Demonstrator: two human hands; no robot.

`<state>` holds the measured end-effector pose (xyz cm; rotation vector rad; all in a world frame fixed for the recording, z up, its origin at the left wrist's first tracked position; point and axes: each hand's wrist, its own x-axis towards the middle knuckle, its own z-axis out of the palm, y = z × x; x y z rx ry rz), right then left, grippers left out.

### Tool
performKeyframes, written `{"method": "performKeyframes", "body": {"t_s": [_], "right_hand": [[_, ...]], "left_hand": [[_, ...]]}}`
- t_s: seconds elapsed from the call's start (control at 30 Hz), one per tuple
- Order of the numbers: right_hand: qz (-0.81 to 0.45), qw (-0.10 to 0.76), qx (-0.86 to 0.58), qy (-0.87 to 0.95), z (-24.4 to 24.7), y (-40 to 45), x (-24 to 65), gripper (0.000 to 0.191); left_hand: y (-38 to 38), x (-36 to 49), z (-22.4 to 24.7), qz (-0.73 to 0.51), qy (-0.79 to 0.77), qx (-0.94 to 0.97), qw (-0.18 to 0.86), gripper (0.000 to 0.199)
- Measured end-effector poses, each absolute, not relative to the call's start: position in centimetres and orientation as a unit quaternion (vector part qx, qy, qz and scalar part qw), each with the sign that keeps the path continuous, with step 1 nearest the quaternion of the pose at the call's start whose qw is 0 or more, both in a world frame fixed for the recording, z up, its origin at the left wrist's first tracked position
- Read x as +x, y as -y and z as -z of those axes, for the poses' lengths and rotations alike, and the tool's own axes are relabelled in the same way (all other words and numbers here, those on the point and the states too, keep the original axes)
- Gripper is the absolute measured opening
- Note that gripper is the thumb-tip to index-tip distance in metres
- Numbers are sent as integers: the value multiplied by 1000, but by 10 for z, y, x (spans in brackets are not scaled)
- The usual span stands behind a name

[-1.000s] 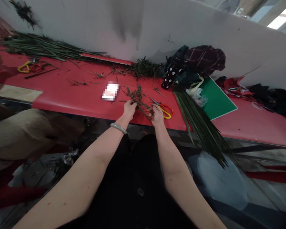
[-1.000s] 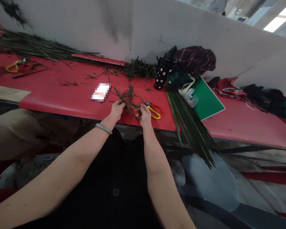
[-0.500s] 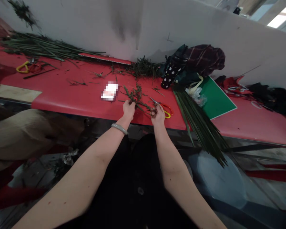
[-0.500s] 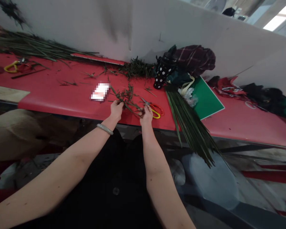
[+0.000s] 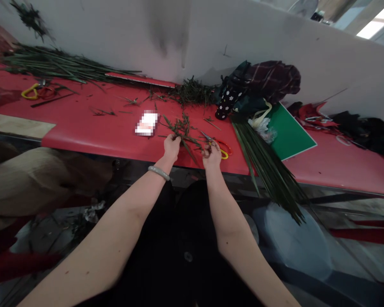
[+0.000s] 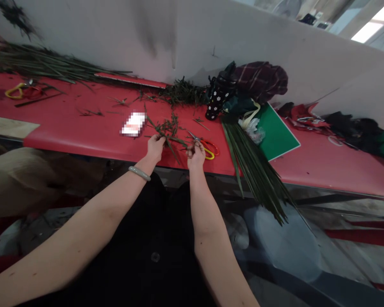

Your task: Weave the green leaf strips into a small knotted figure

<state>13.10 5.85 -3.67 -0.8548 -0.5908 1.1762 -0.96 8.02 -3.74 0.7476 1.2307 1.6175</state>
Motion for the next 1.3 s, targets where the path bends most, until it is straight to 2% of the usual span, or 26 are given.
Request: {"method": "performKeyframes", "body": {"t_s": [0.2, 0.43, 0.83, 1.13, 1.3], "right_hand": [[-426, 564, -482, 518, 53, -64, 110, 22], [-348, 465, -519, 627, 50, -63, 111, 29], [-344, 521, -515, 588, 54, -63, 112, 13], [-378, 528, -485, 586, 56, -64, 110, 12], [-418, 552, -459, 556, 55, -63, 110, 15]], "left_hand": [[-72, -18, 36, -582, -446, 387, 559, 10], [-69, -23, 35, -545, -400, 404, 616, 17], [-69, -23, 37, -539, -421, 410, 604, 9], [-63, -19, 33, -502, -413, 490, 582, 22], [-64, -17, 34, -534, -404, 482, 565, 19]]}}
